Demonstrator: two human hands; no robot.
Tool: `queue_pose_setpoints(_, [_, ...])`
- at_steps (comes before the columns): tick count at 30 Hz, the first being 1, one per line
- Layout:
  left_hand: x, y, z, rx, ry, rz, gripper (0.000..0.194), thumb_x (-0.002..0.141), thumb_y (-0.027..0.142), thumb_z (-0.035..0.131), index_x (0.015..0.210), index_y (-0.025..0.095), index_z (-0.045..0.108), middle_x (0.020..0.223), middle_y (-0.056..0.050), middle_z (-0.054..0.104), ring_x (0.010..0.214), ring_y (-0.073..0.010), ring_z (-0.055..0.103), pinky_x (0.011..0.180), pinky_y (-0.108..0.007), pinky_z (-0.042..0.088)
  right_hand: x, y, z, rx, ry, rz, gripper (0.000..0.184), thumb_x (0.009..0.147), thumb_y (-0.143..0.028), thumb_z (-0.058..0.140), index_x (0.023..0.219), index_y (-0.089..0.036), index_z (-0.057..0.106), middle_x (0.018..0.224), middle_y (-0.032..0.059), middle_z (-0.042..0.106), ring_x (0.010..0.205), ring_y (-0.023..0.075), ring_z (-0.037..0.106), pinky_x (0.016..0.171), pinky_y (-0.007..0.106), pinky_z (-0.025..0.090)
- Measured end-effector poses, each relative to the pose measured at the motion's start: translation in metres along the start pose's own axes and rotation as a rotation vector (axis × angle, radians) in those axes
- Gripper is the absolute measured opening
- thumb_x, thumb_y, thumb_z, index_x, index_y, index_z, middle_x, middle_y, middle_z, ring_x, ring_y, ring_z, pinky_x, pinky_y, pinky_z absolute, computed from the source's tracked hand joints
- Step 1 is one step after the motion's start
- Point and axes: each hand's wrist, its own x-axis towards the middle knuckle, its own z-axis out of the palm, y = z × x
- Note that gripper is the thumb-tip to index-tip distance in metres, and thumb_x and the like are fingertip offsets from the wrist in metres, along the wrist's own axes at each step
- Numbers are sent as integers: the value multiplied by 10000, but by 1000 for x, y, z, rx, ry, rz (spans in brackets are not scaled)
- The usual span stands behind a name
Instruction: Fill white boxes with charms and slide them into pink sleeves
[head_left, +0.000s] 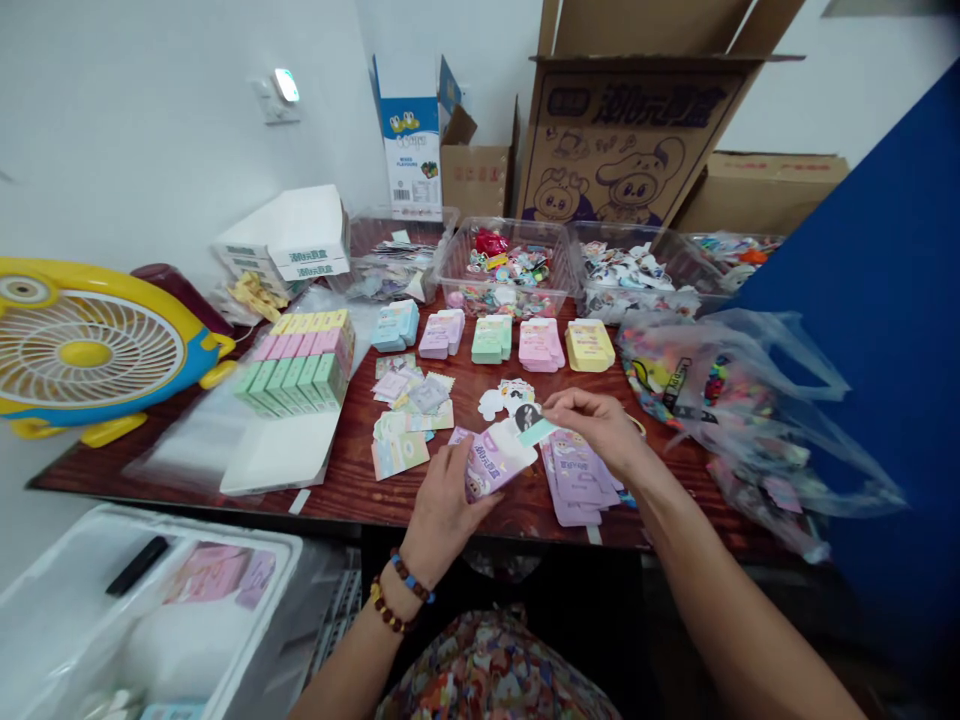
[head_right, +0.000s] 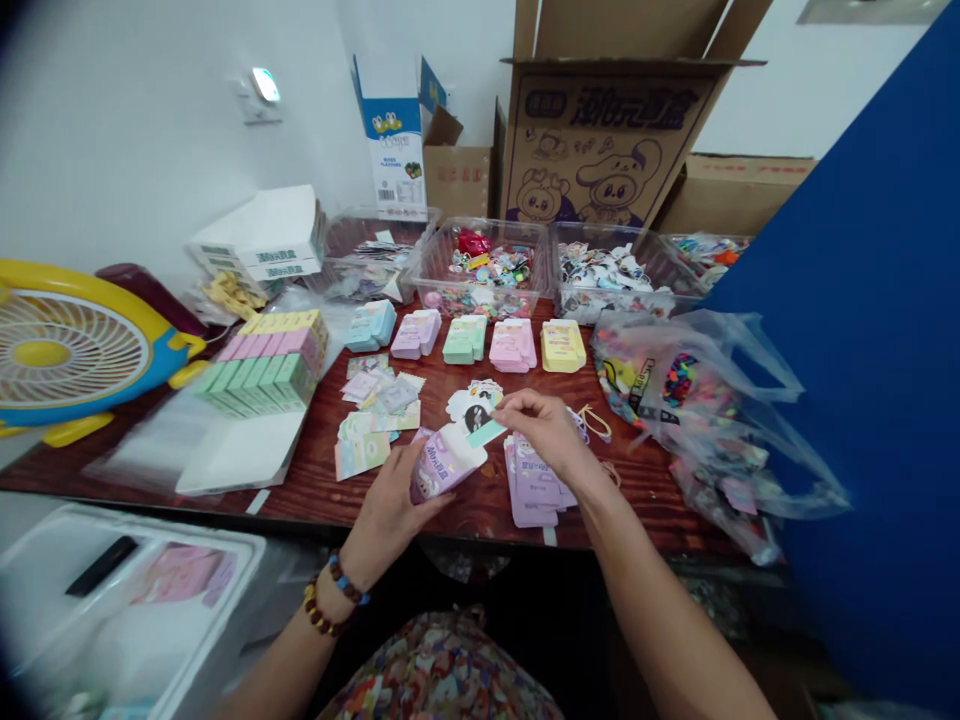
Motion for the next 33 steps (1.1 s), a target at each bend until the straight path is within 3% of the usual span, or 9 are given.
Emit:
queue_pose_setpoints(4, [1, 11, 6, 15, -59, 93, 764, 793, 232, 737, 1435, 230, 324, 1287, -116, 511, 1243, -293, 498, 1075, -480, 429, -17, -3, 7, -197, -110, -42, 196, 729, -316, 723, 624, -173, 642, 857, 36, 656, 799, 175, 589, 772, 315, 427])
queue_pose_setpoints(10, [7, 13, 19, 38, -59, 126, 800, 790, 268, 751, 1456, 228, 309, 1294, -129, 524, 1228, -299, 512, 1065, -490, 434, -25, -2, 5, -293, -136, -119, 121, 777, -280, 685, 706, -189, 720, 976, 61, 688, 938, 206, 626, 865, 335, 438])
queue_pose_setpoints(14, [8, 10, 24, 36, -41, 93, 784, 792, 342, 752, 1442, 221, 329, 1288, -128, 529, 1232, -308, 511, 1065, -496, 433, -34, 7, -30, -323, -30, -150, 196, 844, -330, 607, 852, -186, 739, 967, 63, 708, 936, 199, 632, 848, 313, 448])
queue_pose_setpoints(16, [7, 9, 25, 24, -44, 89, 729, 795, 342, 749, 1406, 216, 372, 1278, -123, 543, 1218, -305, 523, 1058, -492, 440, -42, 24, -53, -430, 49, -55, 221, 840, -349, 590, 809, -171, 719, 807, 39, 690, 762, 175, 617, 707, 280, 447])
queue_pose_setpoints(18, [5, 9, 26, 11, -45, 105, 686, 798, 335, 745, 1376, 212, 398, 1261, -118, 559, 1193, -298, 544, 1044, -485, 454, -50, 47, -75, -544, 12, 97, 241, 828, -359, 581, 751, -168, 705, 649, 9, 643, 600, 151, 563, 576, 254, 397])
queue_pose_setpoints(24, [2, 16, 38, -26, -108, 168, 648, 796, 294, 749, 1346, 247, 409, 1242, -92, 568, 1174, -275, 565, 1026, -460, 473, -49, 89, -113, -661, 304, 276, 262, 881, -351, 487, 842, -176, 679, 610, 14, 642, 570, 176, 607, 558, 263, 406])
queue_pose_setpoints(26, [1, 23, 45, -46, -151, 172, 679, 791, 267, 750, 1367, 252, 389, 1251, -91, 559, 1180, -272, 558, 1028, -457, 474, -37, 90, -117, -771, 300, 269, 249, 897, -314, 477, 870, -173, 681, 708, 50, 680, 663, 193, 643, 630, 280, 438])
queue_pose_setpoints(30, [-1, 32, 56, -93, -211, 176, 719, 794, 246, 736, 1407, 259, 361, 1278, -97, 541, 1203, -274, 543, 1037, -459, 472, -11, 87, -118, -1059, 278, 359, 283, 875, -343, 563, 1069, -167, 670, 1166, 153, 650, 991, 260, 643, 800, 331, 450])
queue_pose_setpoints(33, [-1, 30, 60, -93, -212, 157, 727, 794, 266, 736, 1415, 258, 358, 1271, -101, 543, 1204, -286, 540, 1037, -483, 468, -1, 88, -120, -1084, 226, 446, 293, 864, -307, 572, 1094, -155, 670, 1197, 172, 641, 1034, 282, 639, 810, 340, 445])
